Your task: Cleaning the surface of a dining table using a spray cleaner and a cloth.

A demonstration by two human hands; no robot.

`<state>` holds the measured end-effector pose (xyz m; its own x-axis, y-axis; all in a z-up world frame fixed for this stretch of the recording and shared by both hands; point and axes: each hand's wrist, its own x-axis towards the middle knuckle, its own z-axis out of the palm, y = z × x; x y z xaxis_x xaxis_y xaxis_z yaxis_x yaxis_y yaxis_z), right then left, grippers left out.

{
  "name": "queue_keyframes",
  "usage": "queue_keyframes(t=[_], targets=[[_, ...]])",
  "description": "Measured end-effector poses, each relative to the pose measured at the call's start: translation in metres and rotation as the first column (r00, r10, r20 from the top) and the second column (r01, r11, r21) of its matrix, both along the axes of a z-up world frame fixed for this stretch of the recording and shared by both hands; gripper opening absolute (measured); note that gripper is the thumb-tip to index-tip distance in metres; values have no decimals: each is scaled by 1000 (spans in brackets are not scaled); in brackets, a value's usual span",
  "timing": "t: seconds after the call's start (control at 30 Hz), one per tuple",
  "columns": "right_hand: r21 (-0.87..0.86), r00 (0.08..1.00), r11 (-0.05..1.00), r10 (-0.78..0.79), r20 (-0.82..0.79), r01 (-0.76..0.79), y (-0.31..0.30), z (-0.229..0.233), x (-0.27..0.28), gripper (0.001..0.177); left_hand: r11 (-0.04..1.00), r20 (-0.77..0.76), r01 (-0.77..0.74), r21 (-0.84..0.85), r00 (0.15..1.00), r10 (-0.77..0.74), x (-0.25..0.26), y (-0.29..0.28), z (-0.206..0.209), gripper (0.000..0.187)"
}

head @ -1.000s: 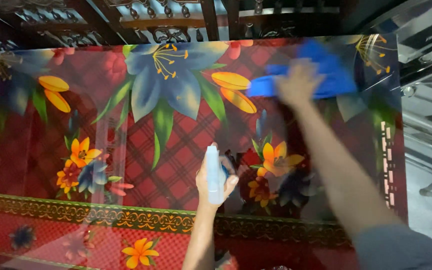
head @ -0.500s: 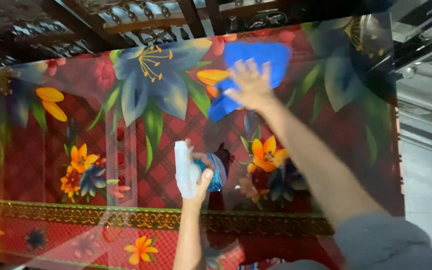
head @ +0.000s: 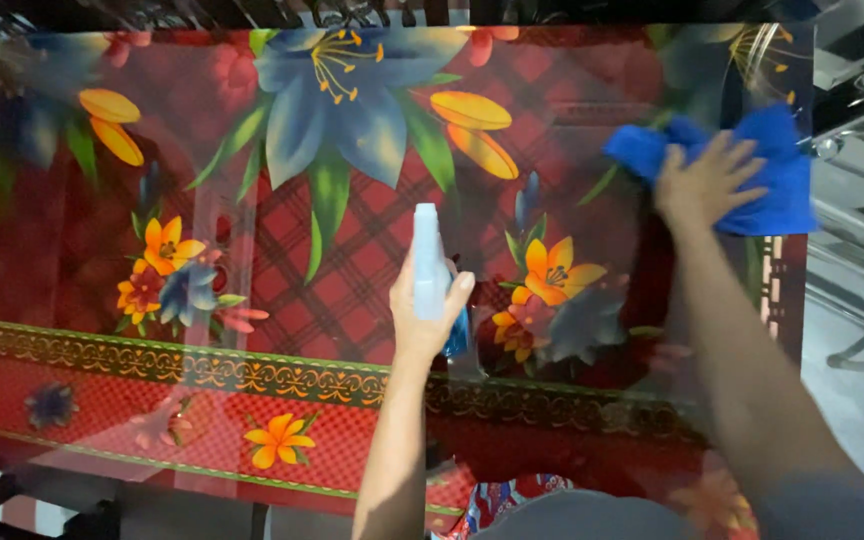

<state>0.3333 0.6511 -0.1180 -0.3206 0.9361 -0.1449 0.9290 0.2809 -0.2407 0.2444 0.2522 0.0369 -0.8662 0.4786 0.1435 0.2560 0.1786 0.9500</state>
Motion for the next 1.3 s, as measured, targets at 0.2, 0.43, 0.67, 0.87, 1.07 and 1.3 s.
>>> queue_keyframes(t=[0.2, 0.43, 0.67, 0.87, 1.07, 1.3], targets=[[570, 808, 611, 564, 174, -549, -177, -34, -70, 74, 993, 197, -5, -117, 980, 28, 47, -40, -3, 84], [-35, 383, 393, 866, -322, -919, -300, 11, -164, 83, 949, 290, -234, -210, 912, 289, 65, -87, -26, 72], [-355, 365, 100, 394, -844, -929, -230, 155, 12, 97, 954, 442, -255, 155, 882, 163, 62, -56, -29, 88], [-516, 600, 310, 333, -727, -798, -219, 169, 107, 114, 931, 329, 360, 61, 873, -360, 105, 38, 23, 96], [-558, 727, 585, 82, -682, -589, -186, 189, 137, 62, 673, 96, 720, -168, 692, -716, 104, 57, 14, 115], [-388, 682, 711, 176, -710, -587, -169, 218, 148, 39, 716, -134, 16, -698, 979, -153, -60, -1, -94, 62]])
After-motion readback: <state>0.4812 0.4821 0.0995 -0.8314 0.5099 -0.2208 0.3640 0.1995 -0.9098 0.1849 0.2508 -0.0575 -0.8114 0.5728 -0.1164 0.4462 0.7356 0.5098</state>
